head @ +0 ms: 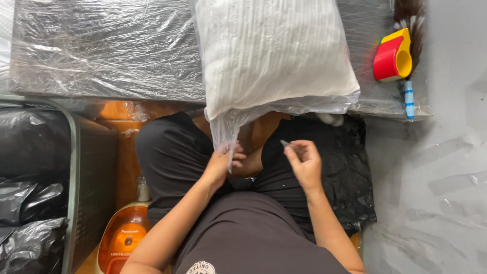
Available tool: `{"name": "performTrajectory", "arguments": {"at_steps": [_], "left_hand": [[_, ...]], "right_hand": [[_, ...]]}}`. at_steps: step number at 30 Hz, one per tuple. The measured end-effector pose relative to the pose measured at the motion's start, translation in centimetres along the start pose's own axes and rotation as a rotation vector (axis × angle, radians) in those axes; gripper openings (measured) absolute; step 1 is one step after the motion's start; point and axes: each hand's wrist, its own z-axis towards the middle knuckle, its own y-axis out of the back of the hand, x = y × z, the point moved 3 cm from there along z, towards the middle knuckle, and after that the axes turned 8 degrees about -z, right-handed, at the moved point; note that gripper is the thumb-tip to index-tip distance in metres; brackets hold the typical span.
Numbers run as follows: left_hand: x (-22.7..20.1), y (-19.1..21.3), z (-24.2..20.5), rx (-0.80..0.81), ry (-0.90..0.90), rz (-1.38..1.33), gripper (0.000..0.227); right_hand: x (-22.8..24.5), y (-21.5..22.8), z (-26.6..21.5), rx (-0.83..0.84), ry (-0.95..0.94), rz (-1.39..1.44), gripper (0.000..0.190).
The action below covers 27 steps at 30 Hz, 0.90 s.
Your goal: Cleaning a workspace with a duster and then sealing a compressed pillow inside a plastic bag.
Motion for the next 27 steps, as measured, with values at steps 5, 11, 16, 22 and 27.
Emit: {"name": "performTrajectory", "arguments": {"at_steps": [5, 11, 16, 22, 27], "left_hand": [[-0.4, -3.4, 0.7, 0.121, -0.006, 0.257, 0.051], [-3.4, -1.1, 2.9, 0.128, -0.283, 0.715, 0.031], [-13.0, -4.9, -3.8, 0.303, -0.651, 1.104, 0.035], [-11.7, -2.1, -0.2, 0.201, -0.734, 1.211, 0.030], [-10.3, 0.0, 3.0, 0.135, -1.000, 1.451, 0.016]], "right_hand": [[1.6, -9.0, -1.2, 0.395, -0.103, -0.016, 0.018], [1.3, -11.5, 1.3, 0.455, -0.220, 0.133, 0.014], [0.3, -13.6, 2.7, 0.475, -0.247, 0.177, 0.016], [3.9, -15.8, 2.9, 0.526, -0.263, 0.124, 0.029], [4.5, -16.3, 3.4, 0.534, -0.319, 0.017, 0.037]]}}
